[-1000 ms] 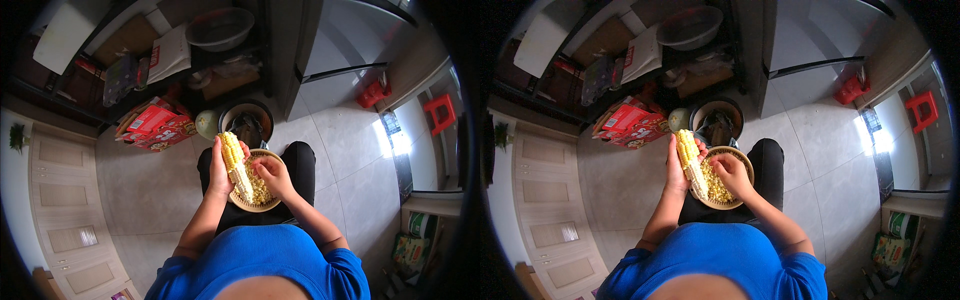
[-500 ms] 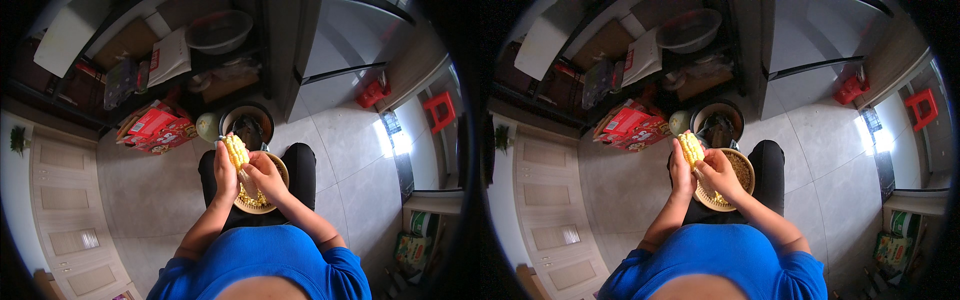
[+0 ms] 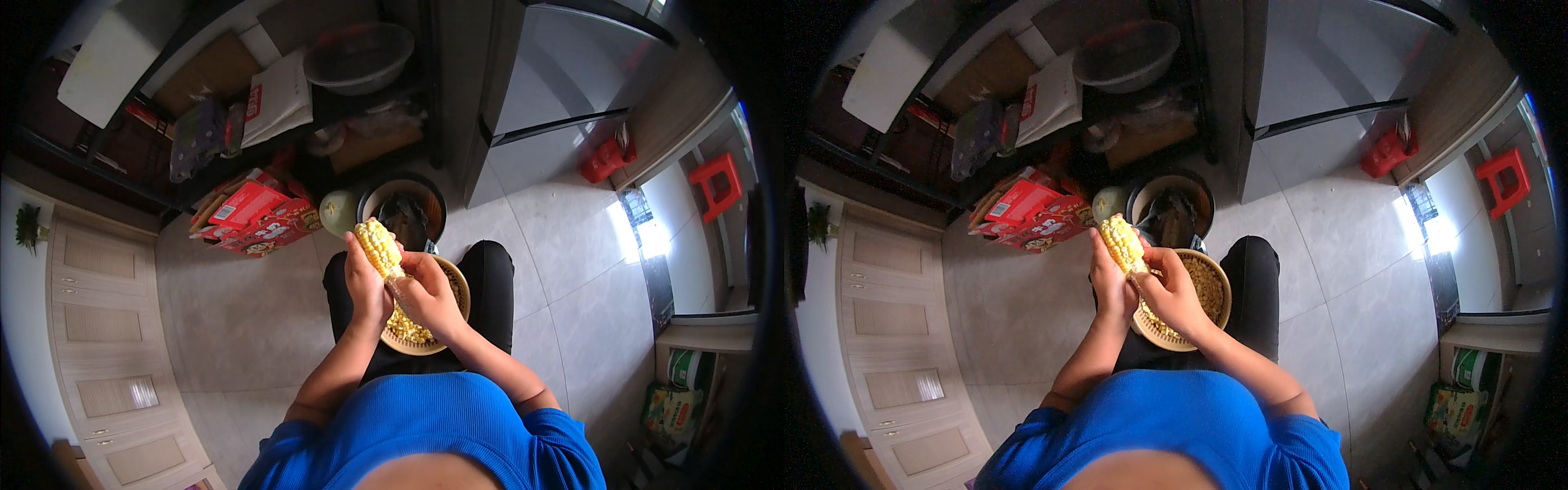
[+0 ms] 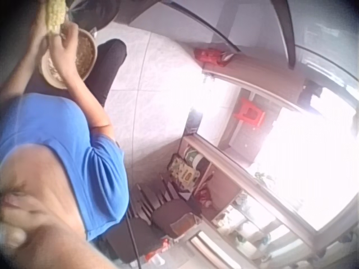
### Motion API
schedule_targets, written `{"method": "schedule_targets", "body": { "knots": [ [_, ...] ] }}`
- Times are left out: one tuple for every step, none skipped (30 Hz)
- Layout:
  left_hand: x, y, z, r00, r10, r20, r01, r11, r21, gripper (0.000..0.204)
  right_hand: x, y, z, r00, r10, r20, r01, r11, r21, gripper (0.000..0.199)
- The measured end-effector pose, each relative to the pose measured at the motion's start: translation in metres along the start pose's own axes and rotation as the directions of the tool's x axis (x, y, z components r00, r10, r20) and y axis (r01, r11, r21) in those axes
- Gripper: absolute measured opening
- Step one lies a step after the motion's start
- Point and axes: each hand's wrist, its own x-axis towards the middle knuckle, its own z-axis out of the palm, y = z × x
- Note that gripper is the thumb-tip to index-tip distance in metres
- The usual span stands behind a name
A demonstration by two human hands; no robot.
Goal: The person sits on the floor and removes corn kernels from a cob by hand, placing them into a bowl. The person holds the cob with one hand and uses the other to strip the kernels off, repeating the process until the cob is mostly bare.
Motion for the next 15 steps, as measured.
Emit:
{"method": "schedule_targets", "body": {
  "knots": [
    [-0.001,0.001,0.001,1.000,0.002,0.008,-0.002,1.000,0.004,0.050,0.002,-0.004,-0.001,0.999,0.048,-0.002,-0.048,0.997,0.068,0.023],
    [-0.002,0.002,0.004,1.000,0.005,0.015,-0.005,1.000,0.008,0.050,0.004,-0.008,-0.001,0.995,0.095,0.000,-0.094,0.986,0.136,0.022],
    [-0.003,0.003,0.006,1.000,0.007,0.023,-0.008,1.000,0.011,0.050,0.004,-0.012,0.001,0.994,0.111,-0.008,-0.108,0.980,0.166,0.018],
    [-0.004,0.003,0.007,0.999,0.008,0.035,-0.008,1.000,0.008,0.050,0.004,-0.011,0.000,0.995,0.097,0.001,-0.096,0.982,0.164,0.017],
    [-0.005,0.002,0.007,0.999,0.008,0.046,-0.008,1.000,0.005,0.050,0.005,-0.010,-0.002,0.997,0.083,0.010,-0.083,0.983,0.162,0.016],
    [-0.005,0.002,0.007,0.998,0.009,0.057,-0.009,1.000,0.001,0.049,0.006,-0.010,-0.003,0.997,0.069,0.020,-0.071,0.984,0.161,0.015],
    [-0.005,0.002,0.008,0.998,0.015,0.056,-0.014,1.000,-0.010,0.050,0.005,-0.011,-0.002,0.996,0.086,0.011,-0.086,0.981,0.173,0.015],
    [-0.006,0.003,0.009,0.998,0.020,0.054,-0.019,1.000,-0.022,0.050,0.005,-0.013,0.000,0.995,0.102,0.003,-0.101,0.977,0.186,0.015],
    [-0.006,0.003,0.010,0.998,0.026,0.052,-0.024,0.999,-0.033,0.050,0.005,-0.016,0.002,0.993,0.119,-0.006,-0.115,0.973,0.198,0.014],
    [-0.006,0.004,0.010,0.998,0.034,0.049,-0.033,0.999,-0.022,0.050,0.005,-0.019,0.002,0.988,0.153,-0.007,-0.147,0.965,0.216,0.015],
    [-0.007,0.004,0.010,0.998,0.041,0.045,-0.041,0.999,-0.012,0.050,0.006,-0.021,0.003,0.982,0.186,-0.007,-0.179,0.955,0.235,0.016],
    [-0.007,0.004,0.010,0.998,0.049,0.042,-0.049,0.999,-0.001,0.050,0.007,-0.023,0.003,0.976,0.220,-0.007,-0.211,0.944,0.253,0.017],
    [-0.006,0.003,0.009,0.998,0.049,0.034,-0.048,0.999,-0.017,0.050,0.006,-0.022,0.004,0.982,0.186,-0.010,-0.179,0.958,0.225,0.017],
    [-0.004,0.002,0.007,0.999,0.048,0.026,-0.048,0.998,-0.032,0.050,0.006,-0.021,0.006,0.988,0.152,-0.012,-0.147,0.969,0.197,0.018],
    [-0.003,0.002,0.007,0.999,0.048,0.017,-0.047,0.998,-0.048,0.050,0.005,-0.020,0.008,0.993,0.118,-0.014,-0.114,0.979,0.168,0.018]
  ]
}}
